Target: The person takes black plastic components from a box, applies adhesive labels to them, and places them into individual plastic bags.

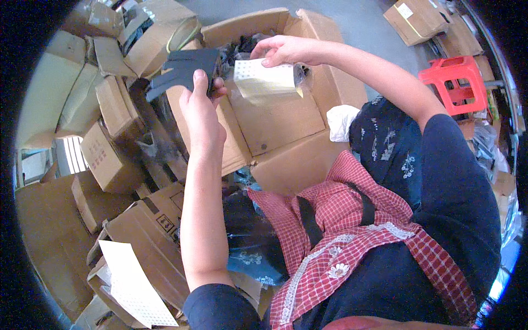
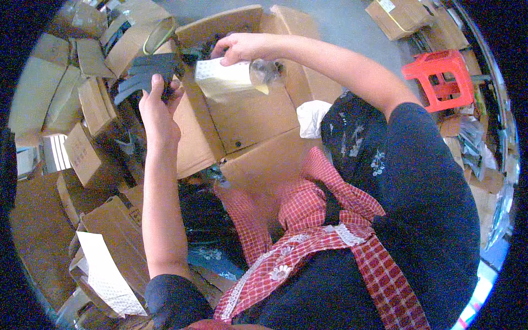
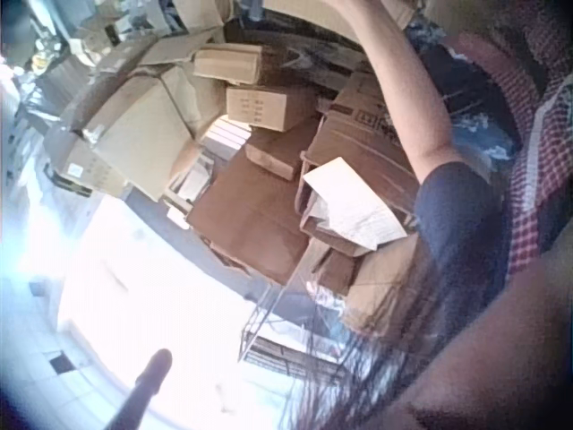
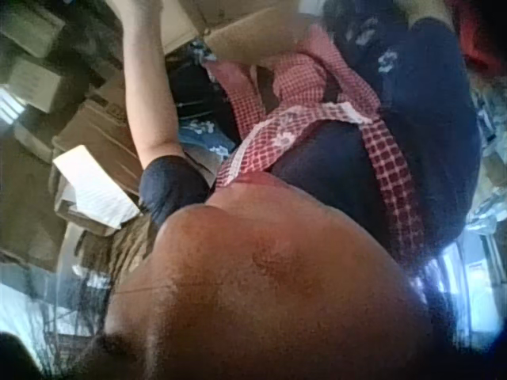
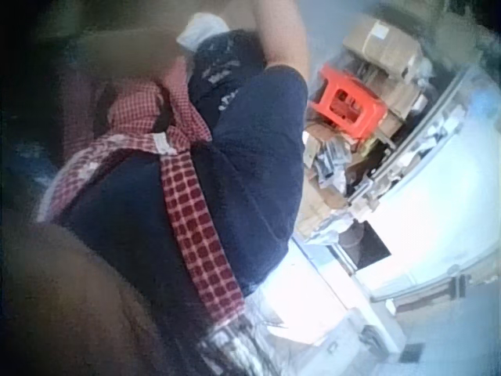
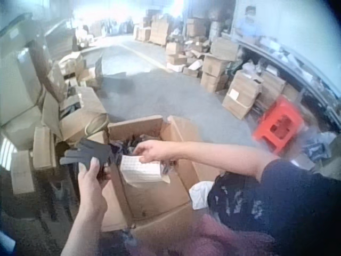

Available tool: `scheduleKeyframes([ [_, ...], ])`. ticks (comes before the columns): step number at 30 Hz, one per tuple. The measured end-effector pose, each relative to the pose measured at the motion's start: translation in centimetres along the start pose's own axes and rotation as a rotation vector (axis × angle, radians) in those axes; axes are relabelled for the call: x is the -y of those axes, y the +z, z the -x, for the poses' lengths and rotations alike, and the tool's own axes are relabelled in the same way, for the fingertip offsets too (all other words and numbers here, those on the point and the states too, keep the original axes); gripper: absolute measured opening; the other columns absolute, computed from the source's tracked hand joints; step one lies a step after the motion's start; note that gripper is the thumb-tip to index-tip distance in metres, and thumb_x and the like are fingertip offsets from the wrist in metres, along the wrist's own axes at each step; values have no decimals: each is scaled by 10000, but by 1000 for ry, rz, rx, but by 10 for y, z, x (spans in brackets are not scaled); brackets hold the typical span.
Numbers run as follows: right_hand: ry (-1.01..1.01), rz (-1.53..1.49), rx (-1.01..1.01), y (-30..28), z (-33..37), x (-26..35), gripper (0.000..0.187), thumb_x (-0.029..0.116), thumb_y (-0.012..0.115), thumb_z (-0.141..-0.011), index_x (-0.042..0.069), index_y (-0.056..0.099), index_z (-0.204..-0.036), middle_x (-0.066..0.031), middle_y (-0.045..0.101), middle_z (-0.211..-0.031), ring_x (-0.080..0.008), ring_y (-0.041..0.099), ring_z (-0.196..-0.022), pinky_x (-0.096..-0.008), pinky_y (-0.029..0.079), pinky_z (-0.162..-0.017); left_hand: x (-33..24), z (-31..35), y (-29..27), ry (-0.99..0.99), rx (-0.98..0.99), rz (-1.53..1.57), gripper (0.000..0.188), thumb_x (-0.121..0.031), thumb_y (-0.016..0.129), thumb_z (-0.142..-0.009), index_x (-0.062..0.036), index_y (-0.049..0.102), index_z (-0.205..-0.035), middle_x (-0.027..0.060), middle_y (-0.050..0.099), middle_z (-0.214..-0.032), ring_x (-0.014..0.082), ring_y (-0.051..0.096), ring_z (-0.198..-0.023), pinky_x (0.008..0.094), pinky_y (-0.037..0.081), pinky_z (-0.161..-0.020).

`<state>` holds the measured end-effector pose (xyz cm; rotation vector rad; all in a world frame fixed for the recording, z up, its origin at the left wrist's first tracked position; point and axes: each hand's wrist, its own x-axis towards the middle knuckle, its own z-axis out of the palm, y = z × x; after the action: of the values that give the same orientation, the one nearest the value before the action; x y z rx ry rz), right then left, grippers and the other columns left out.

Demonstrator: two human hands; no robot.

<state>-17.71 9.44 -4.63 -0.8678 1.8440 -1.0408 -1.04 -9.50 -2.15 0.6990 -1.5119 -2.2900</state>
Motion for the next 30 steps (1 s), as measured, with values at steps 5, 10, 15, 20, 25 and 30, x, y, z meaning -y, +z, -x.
scheduleKeyframes([
  [5,-15,-382,-167,25,51,42,394,164,594,-910,-7,537,-1259,-60,621,-1123,-95,604,-967,-239,489,-855,-1,18,23,86,66,117,157,-223,555,-971,-79,562,-1035,21,607,-868,132,585,-712,290,520,-660],
  [10,53,-741,-237,55,54,32,319,180,594,-907,15,603,-1181,-30,653,-1033,-105,621,-906,-289,522,-726,0,27,44,256,65,-32,199,-253,532,-989,-58,534,-1029,7,575,-840,79,518,-687,233,447,-644],
  [15,26,-512,-228,69,54,56,479,471,533,-950,49,626,-1157,-44,657,-980,-153,630,-899,-326,545,-710,3,1,30,389,-62,36,229,-242,552,-979,-21,534,-1038,56,601,-922,129,565,-767,298,479,-668],
  [20,23,-509,-57,72,76,79,587,485,540,-949,-14,557,-1256,-113,571,-1225,-158,557,-1098,-324,527,-865,-6,-7,20,529,-148,-96,201,-230,564,-968,-30,547,-978,36,607,-809,119,553,-697,277,450,-626],
  [25,-38,-443,-61,68,78,70,402,310,577,-945,12,597,-1214,-55,640,-1084,-133,573,-1042,-321,522,-872,-11,0,26,504,-156,-204,206,-236,564,-967,-32,540,-953,38,612,-776,131,569,-669,272,447,-608],
  [30,-121,-266,-66,63,75,55,356,187,545,-913,2,598,-1212,-32,656,-1047,-104,568,-1022,-273,459,-906,-8,-5,33,489,-101,-39,220,-244,558,-971,-26,538,-952,64,623,-791,145,586,-663,283,458,-590],
])
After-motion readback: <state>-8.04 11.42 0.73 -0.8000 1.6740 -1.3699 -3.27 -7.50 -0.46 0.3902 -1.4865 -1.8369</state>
